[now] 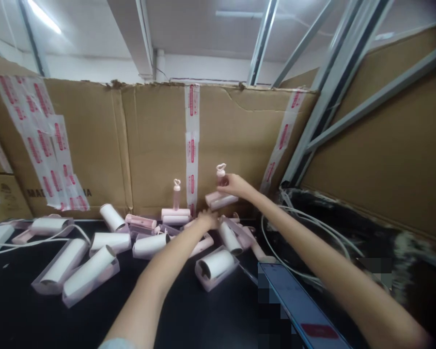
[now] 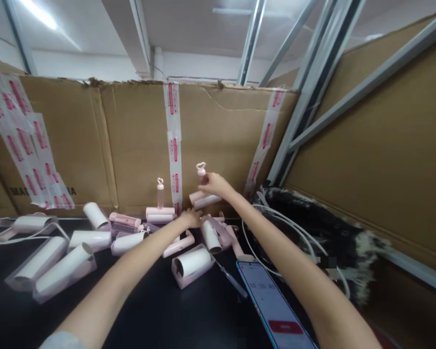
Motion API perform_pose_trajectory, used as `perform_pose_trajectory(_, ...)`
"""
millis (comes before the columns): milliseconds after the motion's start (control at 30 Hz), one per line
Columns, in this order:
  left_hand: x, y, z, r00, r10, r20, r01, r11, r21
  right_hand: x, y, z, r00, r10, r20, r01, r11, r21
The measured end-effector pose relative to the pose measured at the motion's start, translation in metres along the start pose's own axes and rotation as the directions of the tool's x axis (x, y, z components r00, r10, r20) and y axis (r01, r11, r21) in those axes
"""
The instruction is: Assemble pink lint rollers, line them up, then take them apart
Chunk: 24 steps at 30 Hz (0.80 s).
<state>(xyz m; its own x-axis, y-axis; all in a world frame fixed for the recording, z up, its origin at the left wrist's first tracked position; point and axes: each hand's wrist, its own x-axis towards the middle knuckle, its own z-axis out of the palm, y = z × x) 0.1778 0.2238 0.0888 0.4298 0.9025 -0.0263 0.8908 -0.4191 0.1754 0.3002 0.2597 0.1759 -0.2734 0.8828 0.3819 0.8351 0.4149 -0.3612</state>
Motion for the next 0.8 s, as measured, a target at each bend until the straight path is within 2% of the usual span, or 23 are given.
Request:
perform_pose_trajectory(167, 0.005, 0.005, 0.018, 0.995, -0.003, 0.097, 0.007, 0.999, -0.042, 0.008, 0.018, 0.007, 0.998, -0.008, 0.055, 0.006, 0.999, 0.037)
perform_pose_trajectory(367, -0.029, 0.010, 0.030, 0.991, 0.031, 0.131, -0.021, 0.997, -0.073, 0.009, 0.010, 0.022, 0.977, -0.158, 0.146, 0.126, 0.970, 0.208)
perform_pose_trajectory(500, -0.049, 0.011, 0.027, 0.993, 0.071, 0.099, -0.061, 0.994, -0.095, 0.005, 0.003, 0.032, 0.972, -0.181, 0.147, 0.145, 0.963, 0.229)
perform_pose_trajectory(567, -0.049, 0.010, 0.022, 0.996, 0.068, 0.056, -0.063, 0.994, -0.091, 0.004, 0.004, 0.028, 0.985, -0.150, 0.086, 0.128, 0.967, 0.220)
perform_pose_trajectory(633, -0.041, 0.008, 0.015, 0.998, 0.053, 0.012, -0.052, 0.995, -0.080, 0.004, 0.006, 0.018, 0.995, -0.094, -0.028, 0.098, 0.972, 0.215)
perform_pose_trajectory(733, -0.020, 0.003, 0.006, 1.000, 0.029, 0.004, -0.029, 0.997, -0.065, 0.005, 0.011, -0.002, 0.979, -0.011, -0.206, 0.060, 0.970, 0.234)
perform_pose_trajectory(800, -0.004, -0.004, 0.002, 1.000, 0.014, 0.020, -0.013, 0.998, -0.065, 0.006, 0.012, -0.011, 0.964, 0.015, -0.266, 0.056, 0.965, 0.258)
